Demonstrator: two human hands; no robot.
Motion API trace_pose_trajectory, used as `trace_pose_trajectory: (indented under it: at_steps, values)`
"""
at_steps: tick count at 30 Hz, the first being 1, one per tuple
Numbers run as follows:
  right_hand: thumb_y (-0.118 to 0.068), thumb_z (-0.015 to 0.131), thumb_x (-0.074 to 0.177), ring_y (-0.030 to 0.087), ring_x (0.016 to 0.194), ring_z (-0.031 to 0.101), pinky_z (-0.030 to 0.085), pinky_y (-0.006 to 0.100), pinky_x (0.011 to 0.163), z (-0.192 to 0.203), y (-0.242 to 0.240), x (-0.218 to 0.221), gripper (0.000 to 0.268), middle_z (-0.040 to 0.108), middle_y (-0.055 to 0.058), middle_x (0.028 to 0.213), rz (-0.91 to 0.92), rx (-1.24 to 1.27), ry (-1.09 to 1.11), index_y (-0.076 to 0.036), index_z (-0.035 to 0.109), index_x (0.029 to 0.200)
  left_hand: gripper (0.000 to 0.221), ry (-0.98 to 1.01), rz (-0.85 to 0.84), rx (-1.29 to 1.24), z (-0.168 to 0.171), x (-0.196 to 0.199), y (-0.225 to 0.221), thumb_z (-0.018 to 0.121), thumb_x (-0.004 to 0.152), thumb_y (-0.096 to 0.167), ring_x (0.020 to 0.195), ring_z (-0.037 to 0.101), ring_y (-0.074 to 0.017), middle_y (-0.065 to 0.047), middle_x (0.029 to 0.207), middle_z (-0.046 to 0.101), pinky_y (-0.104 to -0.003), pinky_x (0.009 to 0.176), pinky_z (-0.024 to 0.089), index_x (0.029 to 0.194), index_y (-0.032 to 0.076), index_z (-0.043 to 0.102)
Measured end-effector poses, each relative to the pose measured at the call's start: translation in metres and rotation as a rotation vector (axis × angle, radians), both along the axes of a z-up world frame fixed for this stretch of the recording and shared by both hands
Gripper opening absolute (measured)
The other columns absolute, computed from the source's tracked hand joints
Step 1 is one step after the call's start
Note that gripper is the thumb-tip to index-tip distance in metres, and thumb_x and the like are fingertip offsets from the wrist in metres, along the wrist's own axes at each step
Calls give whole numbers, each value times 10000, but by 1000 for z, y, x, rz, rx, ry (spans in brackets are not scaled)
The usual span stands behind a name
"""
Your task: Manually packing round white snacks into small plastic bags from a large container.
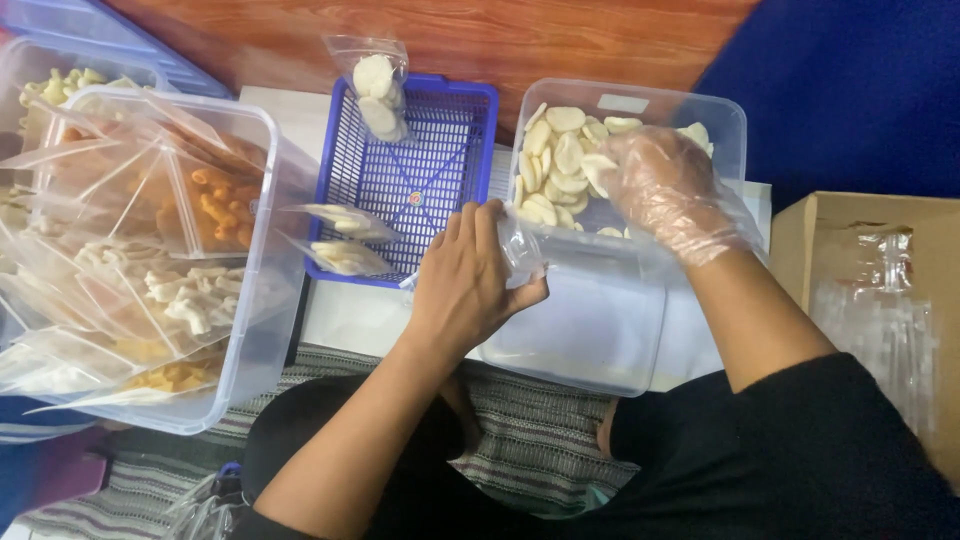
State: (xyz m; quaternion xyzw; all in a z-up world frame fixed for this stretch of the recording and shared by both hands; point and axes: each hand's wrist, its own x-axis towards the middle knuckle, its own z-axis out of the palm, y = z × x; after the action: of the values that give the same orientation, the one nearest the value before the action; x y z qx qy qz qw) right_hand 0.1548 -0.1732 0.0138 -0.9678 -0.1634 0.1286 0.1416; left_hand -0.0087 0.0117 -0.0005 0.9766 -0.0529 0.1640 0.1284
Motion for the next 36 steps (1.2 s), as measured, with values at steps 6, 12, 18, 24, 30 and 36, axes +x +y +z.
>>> trace_pose_trajectory:
  at_steps: [6, 12, 18, 24, 30, 36]
  values:
    - [-179, 699, 993, 212, 839, 742, 590, 364, 831, 101, 11, -71, 275, 752, 178, 1160, -10, 518, 178, -119, 750, 1257, 828, -78, 29, 8, -6, 2, 0, 665, 797, 700, 880, 655, -289, -81, 915, 533, -380, 731, 566, 1218, 5, 508]
    - [-152, 814, 872, 384, 1058, 710, 597, 480, 914, 100, 6, -92, 212, 775, 207, 1042, 133, 485, 53, -100, 813, 1077, 917, -44, -6, 25, -6, -5, 0, 665, 760, 738, 906, 653, -296, -94, 946, 545, -395, 750, 569, 1255, -13, 490]
    - [-275, 881, 786, 194, 847, 759, 600, 342, 804, 51, 16, -99, 149, 791, -26, 804, 162, 579, -62, -250, 834, 926, 880, -80, -37, 17, -11, -11, -9, 643, 776, 734, 926, 647, -290, -97, 948, 544, -386, 738, 561, 1235, -3, 499]
    - [-123, 823, 766, 172, 946, 777, 621, 343, 850, 32, 19, -94, 269, 817, 4, 893, 92, 675, 229, -231, 834, 1012, 893, -48, -62, 1, -11, -7, 0, 561, 824, 770, 928, 642, -289, -96, 968, 534, -398, 760, 566, 1254, -7, 470]
    - [-166, 773, 890, 250, 1045, 775, 591, 372, 943, 49, 20, -92, 240, 819, 91, 1075, 186, 539, 516, -180, 830, 1123, 862, 47, -99, -47, -24, -12, -1, 479, 857, 780, 966, 644, -294, -100, 1009, 539, -418, 766, 562, 1238, 7, 457]
    - [-262, 509, 1065, 354, 1122, 722, 548, 452, 1032, 55, 9, -92, 394, 766, 222, 1162, 372, 555, 461, 8, 691, 1287, 839, 4, -21, -51, -16, -6, 3, 652, 813, 697, 953, 654, -302, -100, 985, 542, -416, 775, 575, 1251, 8, 458]
